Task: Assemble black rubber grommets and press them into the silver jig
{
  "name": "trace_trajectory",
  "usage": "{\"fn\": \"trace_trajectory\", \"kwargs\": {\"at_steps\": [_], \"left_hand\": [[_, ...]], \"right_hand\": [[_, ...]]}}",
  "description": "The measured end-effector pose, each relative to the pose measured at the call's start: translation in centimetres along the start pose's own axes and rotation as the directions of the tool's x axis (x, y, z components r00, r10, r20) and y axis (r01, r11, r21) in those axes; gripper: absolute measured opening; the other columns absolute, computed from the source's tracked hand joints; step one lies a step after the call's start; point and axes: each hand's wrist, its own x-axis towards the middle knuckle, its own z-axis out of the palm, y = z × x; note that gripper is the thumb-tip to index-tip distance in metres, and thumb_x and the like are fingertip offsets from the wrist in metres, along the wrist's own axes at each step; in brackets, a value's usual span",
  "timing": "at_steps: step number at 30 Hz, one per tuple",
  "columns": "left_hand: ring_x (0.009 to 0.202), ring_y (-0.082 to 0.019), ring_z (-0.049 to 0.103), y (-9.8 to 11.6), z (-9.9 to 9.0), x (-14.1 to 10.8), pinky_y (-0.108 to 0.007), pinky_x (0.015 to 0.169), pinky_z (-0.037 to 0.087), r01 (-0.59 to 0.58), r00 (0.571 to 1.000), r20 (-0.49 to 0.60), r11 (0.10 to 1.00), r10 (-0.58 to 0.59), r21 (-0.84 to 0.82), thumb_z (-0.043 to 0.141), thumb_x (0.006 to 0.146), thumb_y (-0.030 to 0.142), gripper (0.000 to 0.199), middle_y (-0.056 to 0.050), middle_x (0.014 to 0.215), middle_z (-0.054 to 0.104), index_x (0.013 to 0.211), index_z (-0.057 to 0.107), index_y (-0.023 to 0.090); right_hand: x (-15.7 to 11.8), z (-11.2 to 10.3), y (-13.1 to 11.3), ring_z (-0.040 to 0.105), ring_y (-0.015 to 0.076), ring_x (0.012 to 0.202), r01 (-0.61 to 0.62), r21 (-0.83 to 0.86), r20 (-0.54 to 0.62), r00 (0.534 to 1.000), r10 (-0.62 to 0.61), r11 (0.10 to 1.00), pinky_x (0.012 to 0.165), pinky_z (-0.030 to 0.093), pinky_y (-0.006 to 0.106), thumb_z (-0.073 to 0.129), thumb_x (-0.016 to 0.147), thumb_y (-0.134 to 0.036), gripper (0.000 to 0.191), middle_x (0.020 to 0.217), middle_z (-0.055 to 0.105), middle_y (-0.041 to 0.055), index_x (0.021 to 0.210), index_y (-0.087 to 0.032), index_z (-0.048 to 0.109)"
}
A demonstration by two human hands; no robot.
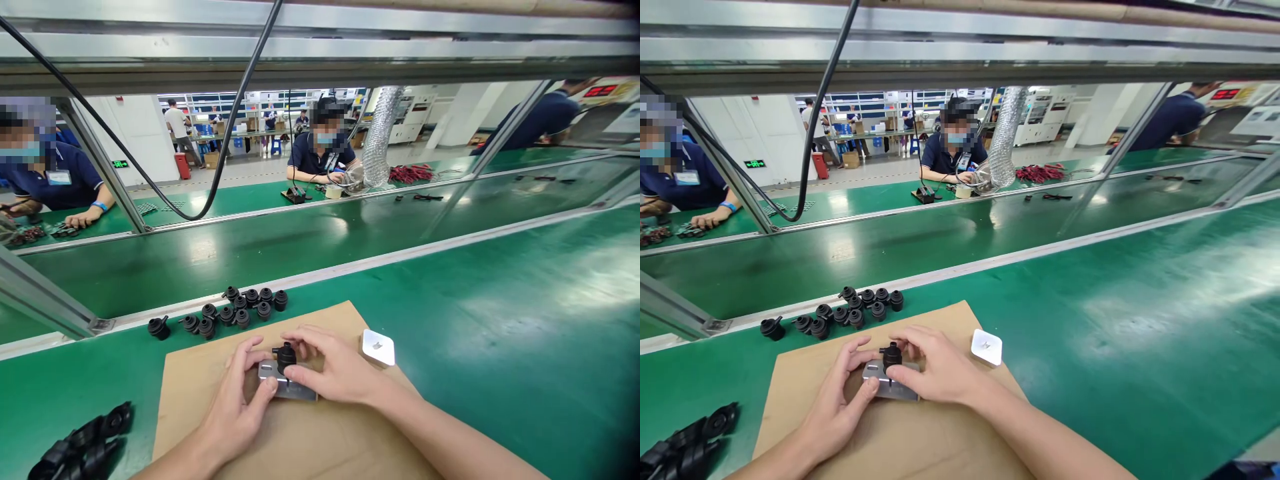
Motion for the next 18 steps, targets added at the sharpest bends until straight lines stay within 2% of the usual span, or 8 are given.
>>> {"fn": "trace_trajectory", "kwargs": {"at_steps": [2, 7, 9, 11, 12, 14, 16, 18], "left_hand": [[0.137, -0.031, 0.058, 0.1, 0.0, 0.1, -0.059, 0.123, 0.035, 0.004, 1.000, -0.004, 1.000, -0.004, 0.010, 0.056, 0.107, 0.048, 0.054, -0.012, 0.141, 0.066, 0.155, 0.034, 0.032], [0.138, -0.032, 0.058, 0.2, -0.2, 0.3, -0.059, 0.123, 0.035, 0.005, 1.000, -0.009, 1.000, -0.005, 0.013, 0.056, 0.107, 0.050, 0.054, -0.012, 0.141, 0.067, 0.154, 0.035, 0.032], [0.139, -0.032, 0.058, 0.1, -0.2, 0.3, -0.060, 0.123, 0.035, 0.000, 1.000, -0.010, 1.000, 0.000, 0.013, 0.056, 0.107, 0.049, 0.054, -0.011, 0.142, 0.067, 0.154, 0.035, 0.033], [0.141, -0.033, 0.056, -0.1, -0.1, 0.4, -0.060, 0.124, 0.034, -0.007, 1.000, -0.013, 1.000, 0.007, 0.017, 0.057, 0.107, 0.047, 0.054, -0.011, 0.144, 0.066, 0.155, 0.035, 0.034], [0.142, -0.033, 0.055, -0.3, -0.1, 0.4, -0.061, 0.123, 0.034, -0.009, 1.000, -0.016, 1.000, 0.009, 0.021, 0.058, 0.106, 0.046, 0.055, -0.011, 0.145, 0.065, 0.155, 0.035, 0.035], [0.143, -0.034, 0.054, -0.6, 0.1, 0.4, -0.061, 0.122, 0.036, -0.016, 1.000, -0.015, 0.999, 0.017, 0.040, 0.062, 0.104, 0.042, 0.057, -0.011, 0.147, 0.063, 0.155, 0.037, 0.035], [0.142, -0.035, 0.054, -1.0, 0.3, 0.4, -0.062, 0.121, 0.038, -0.040, 0.999, -0.009, 0.997, 0.040, 0.067, 0.065, 0.102, 0.035, 0.060, -0.011, 0.148, 0.063, 0.155, 0.038, 0.036], [0.140, -0.034, 0.055, -1.3, 0.4, 0.4, -0.061, 0.120, 0.039, -0.073, 0.997, -0.001, 0.994, 0.074, 0.083, 0.065, 0.100, 0.030, 0.064, -0.009, 0.148, 0.063, 0.157, 0.037, 0.039]], "right_hand": [[0.0, 0.2, 0.2, 0.065, 0.0212, 0.090, -0.009, 0.038, -0.007, 1.000, 0.009, 0.999, 0.082, 0.052, 0.035, 0.080, 0.090, -0.032, 0.042, 0.105, 0.072, 0.0031, 0.130, -0.024, 0.070], [0.3, 0.3, -0.1, 0.067, 0.0229, 0.092, -0.021, 0.019, 0.014, 1.000, 0.021, 1.000, 0.085, 0.055, 0.037, 0.079, 0.091, -0.034, 0.036, 0.103, 0.074, 0.0032, 0.125, -0.025, 0.073], [0.4, -0.9, -0.5, 0.069, 0.0246, 0.103, 0.003, -0.041, 0.044, 0.999, -0.001, 0.999, 0.093, 0.056, 0.039, 0.078, 0.095, -0.039, 0.047, 0.119, 0.074, 0.0056, 0.138, -0.026, 0.067], [0.3, -3.0, -0.9, 0.066, 0.0280, 0.120, 0.017, -0.208, 0.033, 0.999, -0.011, 0.978, 0.105, 0.053, 0.043, 0.073, 0.100, -0.042, 0.053, 0.137, 0.069, 0.0088, 0.148, -0.026, 0.059], [0.0, -4.4, -1.0, 0.063, 0.0304, 0.126, -0.008, -0.336, 0.005, 1.000, 0.010, 0.942, 0.108, 0.051, 0.046, 0.070, 0.102, -0.043, 0.051, 0.140, 0.067, 0.0108, 0.148, -0.025, 0.059], [-0.7, -7.2, -1.0, 0.061, 0.0365, 0.129, -0.161, -0.593, -0.080, 0.987, 0.142, 0.789, 0.108, 0.050, 0.051, 0.067, 0.102, -0.043, 0.043, 0.135, 0.068, 0.0157, 0.138, -0.019, 0.065], [-1.5, -9.4, -0.7, 0.065, 0.0418, 0.120, -0.343, -0.724, -0.127, 0.919, 0.373, 0.598, 0.099, 0.053, 0.052, 0.074, 0.096, -0.046, 0.045, 0.122, 0.071, 0.0195, 0.127, -0.014, 0.070], [-2.3, -10.6, -0.3, 0.071, 0.0415, 0.104, -0.416, -0.751, -0.094, 0.836, 0.541, 0.512, 0.084, 0.057, 0.046, 0.083, 0.084, -0.043, 0.041, 0.108, 0.074, 0.0178, 0.113, -0.014, 0.075]]}}
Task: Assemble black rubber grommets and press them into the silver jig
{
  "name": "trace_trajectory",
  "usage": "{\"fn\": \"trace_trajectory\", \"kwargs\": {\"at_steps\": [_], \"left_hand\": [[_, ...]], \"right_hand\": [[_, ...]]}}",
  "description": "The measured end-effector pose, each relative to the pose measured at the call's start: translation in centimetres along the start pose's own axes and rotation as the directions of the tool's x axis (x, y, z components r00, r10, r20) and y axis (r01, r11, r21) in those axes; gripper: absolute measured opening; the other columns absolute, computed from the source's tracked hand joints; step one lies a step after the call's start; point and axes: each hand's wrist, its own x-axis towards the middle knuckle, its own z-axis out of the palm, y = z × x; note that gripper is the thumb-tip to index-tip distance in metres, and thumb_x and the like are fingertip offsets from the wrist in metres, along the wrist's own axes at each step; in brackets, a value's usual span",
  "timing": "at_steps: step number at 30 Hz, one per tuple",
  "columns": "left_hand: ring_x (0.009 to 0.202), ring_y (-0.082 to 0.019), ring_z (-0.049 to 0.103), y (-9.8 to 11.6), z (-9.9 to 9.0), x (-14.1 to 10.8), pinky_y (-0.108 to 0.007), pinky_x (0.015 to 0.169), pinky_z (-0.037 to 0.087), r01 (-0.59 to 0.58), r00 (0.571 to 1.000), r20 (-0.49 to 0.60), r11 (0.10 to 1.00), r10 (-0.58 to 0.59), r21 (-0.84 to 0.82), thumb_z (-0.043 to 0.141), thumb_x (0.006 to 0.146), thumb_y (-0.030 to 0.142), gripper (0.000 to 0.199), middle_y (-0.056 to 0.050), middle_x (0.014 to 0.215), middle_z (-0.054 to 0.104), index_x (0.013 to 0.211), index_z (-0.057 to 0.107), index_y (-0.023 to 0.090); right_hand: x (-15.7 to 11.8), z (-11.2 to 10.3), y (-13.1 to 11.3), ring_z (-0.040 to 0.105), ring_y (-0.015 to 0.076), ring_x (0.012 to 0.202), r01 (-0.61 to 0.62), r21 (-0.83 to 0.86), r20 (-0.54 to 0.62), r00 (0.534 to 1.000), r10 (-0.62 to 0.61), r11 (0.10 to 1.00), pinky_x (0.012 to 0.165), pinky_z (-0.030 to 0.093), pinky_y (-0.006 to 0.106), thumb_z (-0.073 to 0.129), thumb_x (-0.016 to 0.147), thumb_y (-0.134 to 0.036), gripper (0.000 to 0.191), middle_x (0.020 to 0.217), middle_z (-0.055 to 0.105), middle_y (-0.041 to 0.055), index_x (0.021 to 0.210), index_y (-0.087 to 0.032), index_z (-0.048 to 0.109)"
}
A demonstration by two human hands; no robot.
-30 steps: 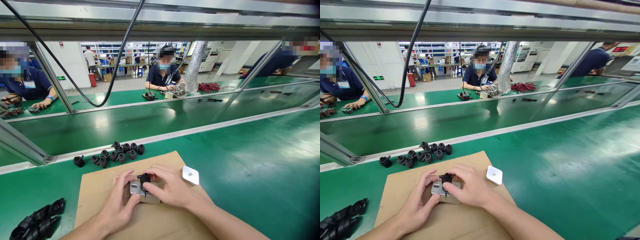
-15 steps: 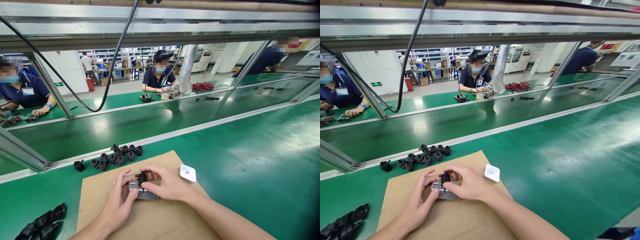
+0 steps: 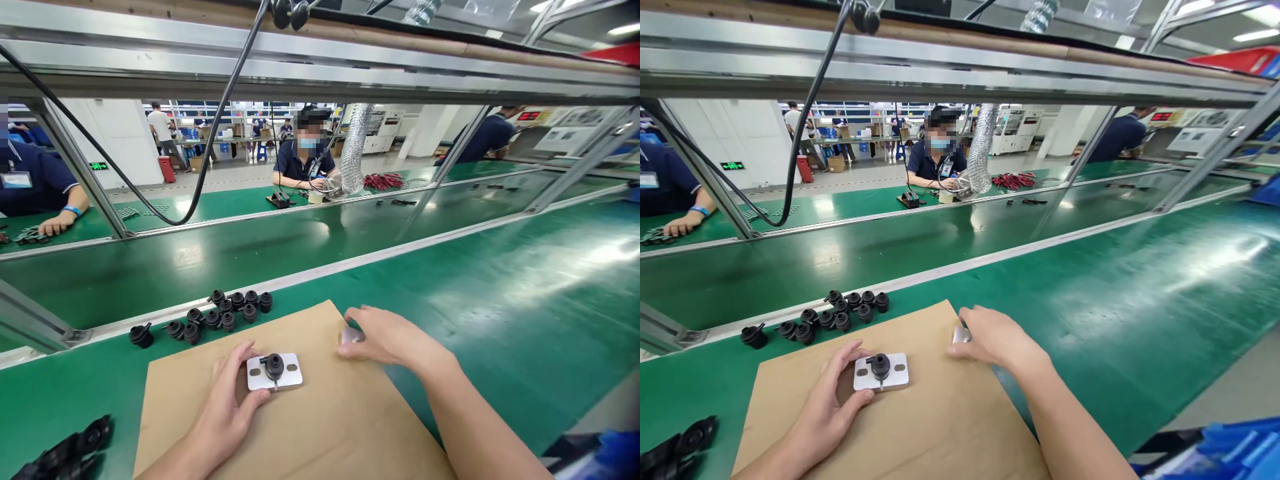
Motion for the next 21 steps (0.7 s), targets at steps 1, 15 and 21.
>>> {"fn": "trace_trajectory", "kwargs": {"at_steps": [1, 15, 21], "left_hand": [[0.139, -0.034, 0.056, -0.1, 0.0, 0.0, -0.061, 0.119, 0.040, -0.012, 1.000, -0.001, 1.000, 0.012, 0.003, 0.066, 0.100, 0.029, 0.066, -0.009, 0.147, 0.063, 0.158, 0.036, 0.039], [0.138, -0.036, 0.055, 0.4, -0.3, -0.1, -0.062, 0.121, 0.040, 0.001, 1.000, -0.009, 1.000, -0.001, -0.006, 0.071, 0.097, 0.028, 0.067, -0.009, 0.145, 0.064, 0.157, 0.043, 0.040], [0.136, -0.036, 0.056, 0.5, -0.2, -0.2, -0.063, 0.121, 0.042, 0.017, 1.000, -0.013, 1.000, -0.017, 0.002, 0.076, 0.093, 0.027, 0.072, -0.009, 0.142, 0.065, 0.157, 0.044, 0.040]], "right_hand": [[-0.1, 0.1, 0.3, 0.073, 0.0396, 0.097, 0.003, 0.003, 0.051, 0.999, -0.003, 1.000, 0.080, 0.056, 0.043, 0.086, 0.080, -0.037, 0.035, 0.103, 0.075, 0.0155, 0.106, -0.015, 0.077], [0.5, 1.8, -1.5, 0.062, 0.0302, 0.127, 0.374, 0.240, -0.018, 0.925, -0.381, 0.896, 0.100, 0.053, 0.040, 0.059, 0.080, 0.005, 0.087, 0.145, 0.057, 0.0076, 0.156, -0.035, 0.046], [1.2, 2.1, -1.3, 0.067, 0.0291, 0.109, 0.311, 0.240, -0.009, 0.948, -0.318, 0.920, 0.088, 0.052, 0.037, 0.074, 0.078, -0.003, 0.062, 0.124, 0.065, 0.0030, 0.131, -0.033, 0.066]]}}
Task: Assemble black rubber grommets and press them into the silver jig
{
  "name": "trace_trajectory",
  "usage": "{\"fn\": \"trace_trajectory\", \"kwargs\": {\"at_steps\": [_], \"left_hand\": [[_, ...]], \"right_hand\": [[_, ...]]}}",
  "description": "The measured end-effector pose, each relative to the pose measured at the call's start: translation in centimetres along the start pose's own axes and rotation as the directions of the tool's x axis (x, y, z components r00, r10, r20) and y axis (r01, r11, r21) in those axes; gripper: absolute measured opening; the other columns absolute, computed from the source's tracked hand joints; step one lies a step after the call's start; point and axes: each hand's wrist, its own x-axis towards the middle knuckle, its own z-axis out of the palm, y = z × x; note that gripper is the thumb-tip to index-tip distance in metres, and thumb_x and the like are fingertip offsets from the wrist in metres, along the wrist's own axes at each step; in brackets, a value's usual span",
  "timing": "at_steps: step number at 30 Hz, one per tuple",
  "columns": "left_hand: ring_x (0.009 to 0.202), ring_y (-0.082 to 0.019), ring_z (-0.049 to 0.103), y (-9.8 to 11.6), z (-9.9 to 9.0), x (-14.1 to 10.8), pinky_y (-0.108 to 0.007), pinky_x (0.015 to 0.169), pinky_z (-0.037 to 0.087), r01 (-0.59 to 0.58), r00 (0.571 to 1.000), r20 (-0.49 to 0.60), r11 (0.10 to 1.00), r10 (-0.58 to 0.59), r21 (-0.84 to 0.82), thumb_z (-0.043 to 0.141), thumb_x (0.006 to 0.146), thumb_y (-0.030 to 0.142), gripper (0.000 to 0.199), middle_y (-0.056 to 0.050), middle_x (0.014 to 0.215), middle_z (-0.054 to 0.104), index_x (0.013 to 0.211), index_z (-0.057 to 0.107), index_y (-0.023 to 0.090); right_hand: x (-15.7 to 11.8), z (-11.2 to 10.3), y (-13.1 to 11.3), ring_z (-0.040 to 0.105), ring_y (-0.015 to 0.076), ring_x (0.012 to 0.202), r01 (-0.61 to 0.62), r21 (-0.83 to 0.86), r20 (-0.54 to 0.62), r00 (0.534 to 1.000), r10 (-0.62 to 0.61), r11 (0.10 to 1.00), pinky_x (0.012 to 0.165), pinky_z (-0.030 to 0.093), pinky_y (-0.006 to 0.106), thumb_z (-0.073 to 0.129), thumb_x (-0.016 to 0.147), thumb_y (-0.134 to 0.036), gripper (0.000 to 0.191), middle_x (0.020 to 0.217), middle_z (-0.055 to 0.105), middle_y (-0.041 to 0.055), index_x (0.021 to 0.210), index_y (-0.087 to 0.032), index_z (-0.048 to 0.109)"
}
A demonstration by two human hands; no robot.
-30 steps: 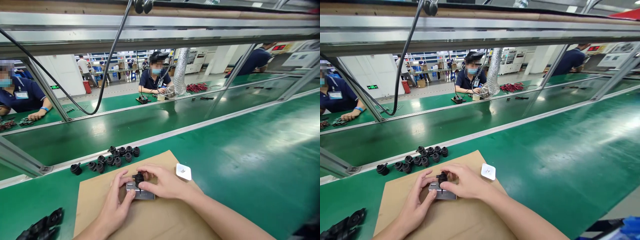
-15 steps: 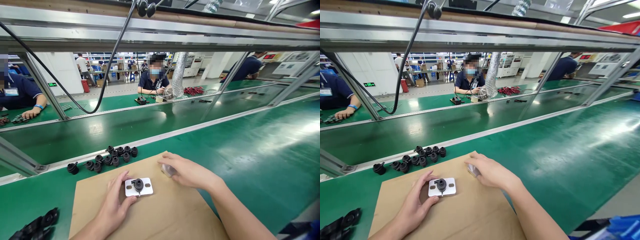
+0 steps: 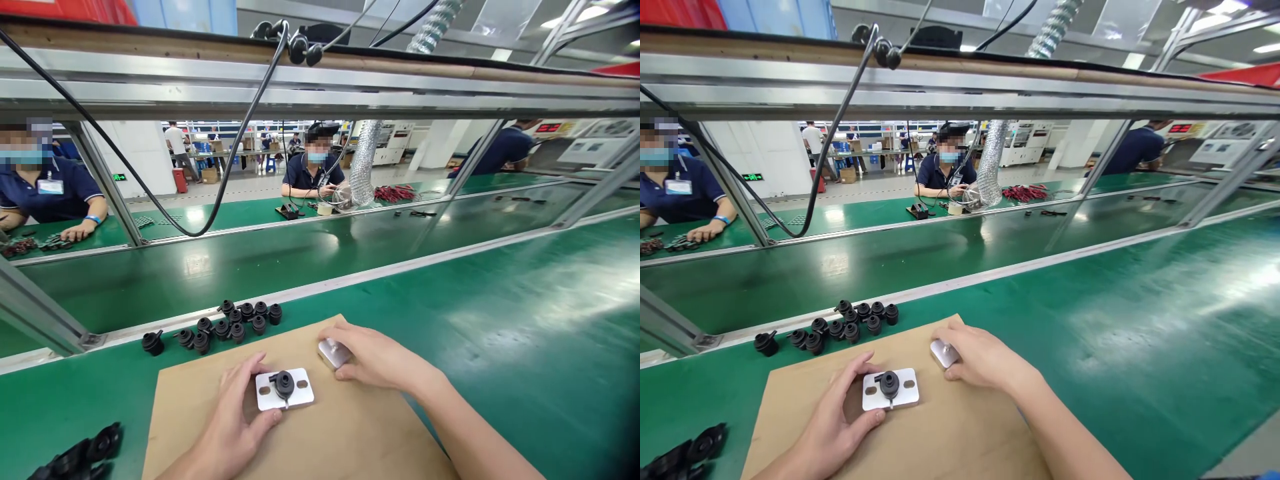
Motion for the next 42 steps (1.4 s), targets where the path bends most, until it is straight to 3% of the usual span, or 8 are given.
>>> {"fn": "trace_trajectory", "kwargs": {"at_steps": [4, 7, 11, 15, 28, 32, 36, 42], "left_hand": [[0.135, -0.036, 0.057, 0.0, 0.1, -0.1, -0.063, 0.121, 0.042, -0.013, 1.000, 0.013, 1.000, 0.013, -0.001, 0.078, 0.091, 0.026, 0.078, -0.009, 0.141, 0.065, 0.159, 0.043, 0.039], [0.135, -0.035, 0.058, -0.3, 0.2, -0.2, -0.063, 0.121, 0.042, -0.028, 1.000, 0.009, 1.000, 0.028, -0.005, 0.078, 0.091, 0.023, 0.079, -0.009, 0.142, 0.064, 0.159, 0.041, 0.040], [0.133, -0.035, 0.060, -0.7, 0.3, -0.2, -0.063, 0.120, 0.045, -0.072, 0.997, -0.007, 0.997, 0.072, -0.031, 0.081, 0.087, 0.020, 0.084, -0.009, 0.142, 0.066, 0.160, 0.042, 0.039], [0.129, -0.036, 0.062, -0.7, 0.5, -0.3, -0.060, 0.116, 0.050, -0.107, 0.994, -0.028, 0.993, 0.105, -0.053, 0.085, 0.084, 0.019, 0.087, -0.010, 0.139, 0.068, 0.159, 0.045, 0.038], [0.128, -0.035, 0.061, -0.7, 0.9, -0.3, -0.058, 0.115, 0.049, -0.099, 0.995, -0.010, 0.993, 0.098, -0.067, 0.087, 0.081, 0.017, 0.095, -0.008, 0.142, 0.068, 0.161, 0.042, 0.040], [0.130, -0.035, 0.060, -0.5, 0.5, -0.2, -0.059, 0.118, 0.045, -0.070, 0.997, 0.018, 0.991, 0.073, -0.116, 0.086, 0.080, 0.012, 0.105, -0.008, 0.140, 0.069, 0.166, 0.033, 0.041], [0.133, -0.035, 0.059, -1.0, 0.3, -0.1, -0.059, 0.120, 0.043, -0.096, 0.990, 0.086, 0.983, 0.111, -0.156, 0.085, 0.085, 0.018, 0.110, -0.007, 0.142, 0.071, 0.170, 0.021, 0.044], [0.126, -0.035, 0.060, -2.2, 0.8, 0.2, -0.055, 0.115, 0.045, -0.166, 0.981, 0.074, 0.974, 0.178, -0.152, 0.092, 0.075, 0.016, 0.126, -0.005, 0.139, 0.072, 0.170, 0.016, 0.049]], "right_hand": [[0.5, -0.3, -0.1, 0.065, 0.0280, 0.107, 0.091, 0.075, -0.025, 0.996, -0.089, 0.993, 0.088, 0.050, 0.037, 0.079, 0.079, -0.009, 0.047, 0.120, 0.067, 0.0025, 0.120, -0.029, 0.068], [0.6, -0.1, -0.7, 0.063, 0.0271, 0.104, 0.201, 0.125, -0.113, 0.976, -0.187, 0.972, 0.091, 0.052, 0.040, 0.073, 0.092, -0.018, 0.044, 0.119, 0.068, 0.0051, 0.133, -0.028, 0.063], [0.2, 1.3, -2.9, 0.062, 0.0291, 0.116, 0.410, 0.228, -0.251, 0.901, -0.354, 0.883, 0.102, 0.053, 0.045, 0.068, 0.099, -0.025, 0.061, 0.138, 0.063, 0.0113, 0.157, -0.029, 0.046], [-0.2, 3.4, -5.1, 0.062, 0.0335, 0.122, 0.526, 0.183, -0.275, 0.838, -0.471, 0.830, 0.104, 0.055, 0.048, 0.073, 0.096, -0.026, 0.063, 0.140, 0.064, 0.0141, 0.154, -0.027, 0.048], [0.0, 3.7, -5.9, 0.052, 0.0325, 0.140, 0.478, 0.231, -0.088, 0.878, -0.471, 0.847, 0.117, 0.048, 0.048, 0.069, 0.095, -0.022, 0.070, 0.154, 0.054, 0.0090, 0.160, -0.037, 0.046], [0.6, 3.3, -5.6, 0.042, 0.0350, 0.149, 0.510, 0.435, -0.077, 0.842, -0.534, 0.742, 0.123, 0.038, 0.058, 0.068, 0.089, -0.028, 0.080, 0.161, 0.047, 0.0093, 0.164, -0.037, 0.043], [1.4, 3.5, -6.0, 0.055, 0.0364, 0.134, 0.555, 0.572, -0.102, 0.779, -0.619, 0.604, 0.115, 0.044, 0.058, 0.073, 0.084, -0.035, 0.079, 0.145, 0.062, 0.0123, 0.160, -0.030, 0.052], [0.8, 4.2, -5.5, 0.064, 0.0363, 0.117, 0.433, 0.289, -0.049, 0.898, -0.438, 0.854, 0.103, 0.054, 0.051, 0.092, 0.076, -0.044, 0.085, 0.126, 0.067, 0.0107, 0.154, -0.036, 0.057]]}}
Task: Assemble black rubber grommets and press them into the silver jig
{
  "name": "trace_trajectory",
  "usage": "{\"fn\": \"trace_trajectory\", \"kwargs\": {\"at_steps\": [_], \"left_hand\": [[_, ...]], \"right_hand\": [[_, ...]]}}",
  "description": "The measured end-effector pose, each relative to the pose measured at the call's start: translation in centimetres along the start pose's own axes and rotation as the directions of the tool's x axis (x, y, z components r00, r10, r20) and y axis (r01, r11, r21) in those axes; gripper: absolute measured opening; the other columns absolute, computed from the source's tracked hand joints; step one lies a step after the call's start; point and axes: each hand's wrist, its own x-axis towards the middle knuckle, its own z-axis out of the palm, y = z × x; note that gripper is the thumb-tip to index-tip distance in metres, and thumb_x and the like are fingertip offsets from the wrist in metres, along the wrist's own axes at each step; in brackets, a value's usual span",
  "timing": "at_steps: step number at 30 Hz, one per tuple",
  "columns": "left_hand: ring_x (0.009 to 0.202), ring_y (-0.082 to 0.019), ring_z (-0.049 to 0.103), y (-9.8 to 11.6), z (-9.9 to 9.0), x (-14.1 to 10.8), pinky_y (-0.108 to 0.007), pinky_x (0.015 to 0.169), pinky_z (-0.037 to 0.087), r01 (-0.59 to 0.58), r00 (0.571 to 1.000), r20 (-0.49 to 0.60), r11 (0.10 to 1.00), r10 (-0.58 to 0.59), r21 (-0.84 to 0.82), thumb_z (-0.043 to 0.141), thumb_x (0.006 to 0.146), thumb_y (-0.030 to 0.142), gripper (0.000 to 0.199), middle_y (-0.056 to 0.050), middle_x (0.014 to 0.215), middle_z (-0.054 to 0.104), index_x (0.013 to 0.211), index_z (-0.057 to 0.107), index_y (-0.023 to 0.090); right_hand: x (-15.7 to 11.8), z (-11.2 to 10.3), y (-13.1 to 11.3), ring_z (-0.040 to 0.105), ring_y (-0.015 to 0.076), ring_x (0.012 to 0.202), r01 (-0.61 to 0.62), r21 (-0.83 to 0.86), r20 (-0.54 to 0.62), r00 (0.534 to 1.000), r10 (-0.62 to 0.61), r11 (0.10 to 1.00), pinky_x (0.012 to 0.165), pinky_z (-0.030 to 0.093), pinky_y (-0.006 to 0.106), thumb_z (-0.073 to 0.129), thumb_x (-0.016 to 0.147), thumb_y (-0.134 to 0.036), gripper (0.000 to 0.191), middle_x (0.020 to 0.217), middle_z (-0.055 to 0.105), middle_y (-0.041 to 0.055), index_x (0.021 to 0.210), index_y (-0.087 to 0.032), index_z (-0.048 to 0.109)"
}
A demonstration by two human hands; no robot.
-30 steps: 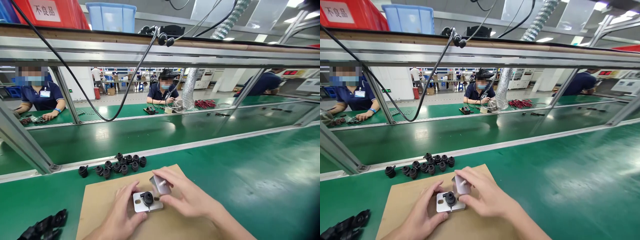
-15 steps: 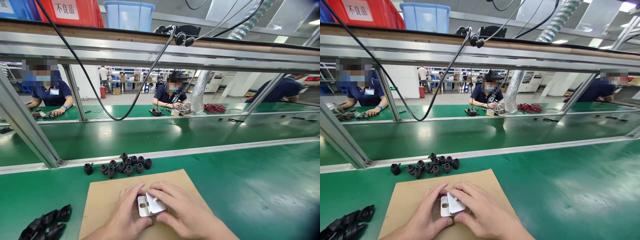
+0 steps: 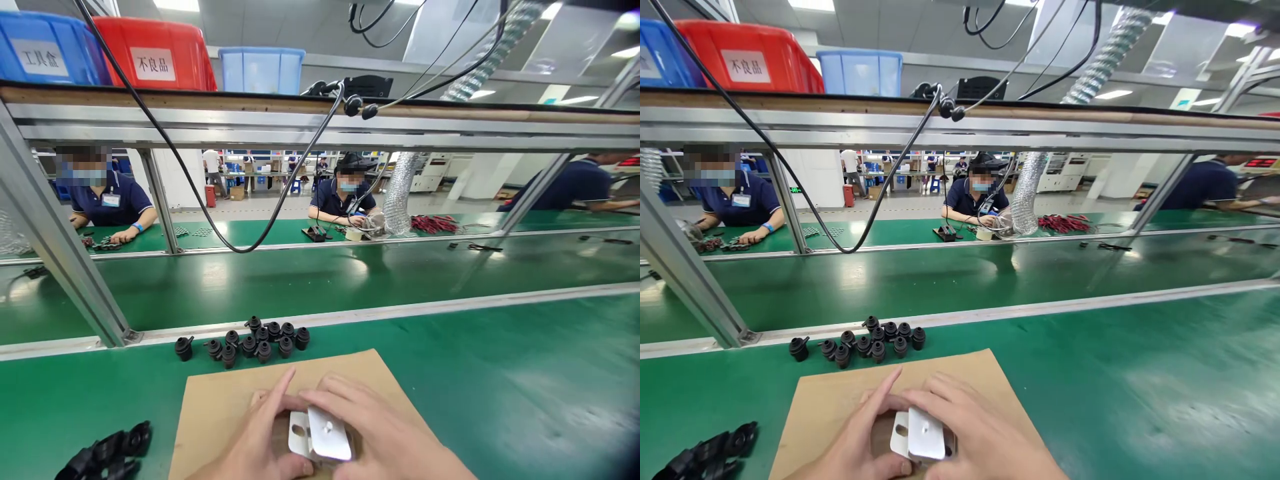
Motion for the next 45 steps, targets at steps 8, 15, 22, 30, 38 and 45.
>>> {"fn": "trace_trajectory", "kwargs": {"at_steps": [8, 15, 22, 30, 38, 45], "left_hand": [[0.122, -0.036, 0.062, -1.6, 0.2, 0.3, -0.054, 0.111, 0.049, 0.022, 1.000, 0.008, 0.999, -0.022, -0.040, 0.095, 0.071, 0.031, 0.123, -0.008, 0.133, 0.073, 0.171, 0.023, 0.042], [0.118, -0.037, 0.065, -3.0, 0.5, 0.6, -0.052, 0.108, 0.051, -0.069, 0.997, -0.023, 0.995, 0.068, -0.071, 0.083, 0.073, 0.082, 0.121, -0.012, 0.128, 0.075, 0.171, 0.025, 0.039], [0.123, -0.039, 0.062, -3.8, 0.5, 0.6, -0.054, 0.111, 0.046, -0.083, 0.996, 0.011, 0.992, 0.085, -0.090, 0.082, 0.074, 0.082, 0.123, -0.015, 0.135, 0.071, 0.172, 0.021, 0.037], [0.125, -0.038, 0.060, -3.3, -0.1, 0.6, -0.052, 0.112, 0.040, -0.083, 0.994, 0.065, 0.995, 0.087, -0.064, 0.081, 0.078, 0.080, 0.118, -0.011, 0.140, 0.071, 0.171, 0.018, 0.044], [0.128, -0.034, 0.061, -1.4, -1.4, 0.9, -0.047, 0.115, 0.040, -0.111, 0.976, 0.184, 0.993, 0.116, -0.034, 0.079, 0.087, 0.071, 0.114, -0.010, 0.147, 0.068, 0.172, 0.008, 0.042], [0.127, -0.036, 0.063, -1.5, -1.1, 1.0, -0.055, 0.123, 0.027, -0.193, 0.968, 0.164, 0.981, 0.190, -0.001, 0.078, 0.082, 0.079, 0.117, -0.011, 0.138, 0.074, 0.172, 0.015, 0.040]], "right_hand": [[-1.2, -0.9, 0.6, 0.060, 0.0429, 0.132, -0.037, -0.062, -0.029, 0.999, 0.035, 0.997, 0.114, 0.050, 0.058, 0.095, 0.073, -0.040, 0.091, 0.143, 0.065, 0.0150, 0.155, -0.030, 0.056], [-0.2, -1.3, -2.4, 0.067, 0.0364, 0.114, 0.020, -0.133, -0.016, 1.000, -0.022, 0.991, 0.101, 0.057, 0.048, 0.085, 0.086, -0.039, 0.066, 0.127, 0.069, 0.0111, 0.148, -0.035, 0.062], [0.2, -1.3, -2.9, 0.067, 0.0349, 0.112, -0.041, -0.151, 0.068, 0.996, 0.052, 0.988, 0.097, 0.058, 0.047, 0.079, 0.093, -0.039, 0.070, 0.119, 0.069, 0.0100, 0.158, -0.039, 0.053], [0.0, -1.7, -2.6, 0.068, 0.0330, 0.118, 0.022, 0.012, 0.086, 0.996, -0.023, 1.000, 0.102, 0.056, 0.043, 0.075, 0.094, -0.042, 0.066, 0.129, 0.068, 0.0089, 0.156, -0.041, 0.055], [0.0, -1.2, -2.2, 0.061, 0.0336, 0.134, 0.198, 0.321, 0.035, 0.975, -0.221, 0.926, 0.115, 0.049, 0.046, 0.069, 0.096, -0.052, 0.066, 0.145, 0.064, 0.0128, 0.157, -0.030, 0.055], [-0.5, -1.0, -2.0, 0.064, 0.0385, 0.131, -0.024, -0.018, 0.064, 0.998, 0.025, 1.000, 0.112, 0.052, 0.051, 0.084, 0.086, -0.047, 0.076, 0.144, 0.068, 0.0100, 0.156, -0.038, 0.056]]}}
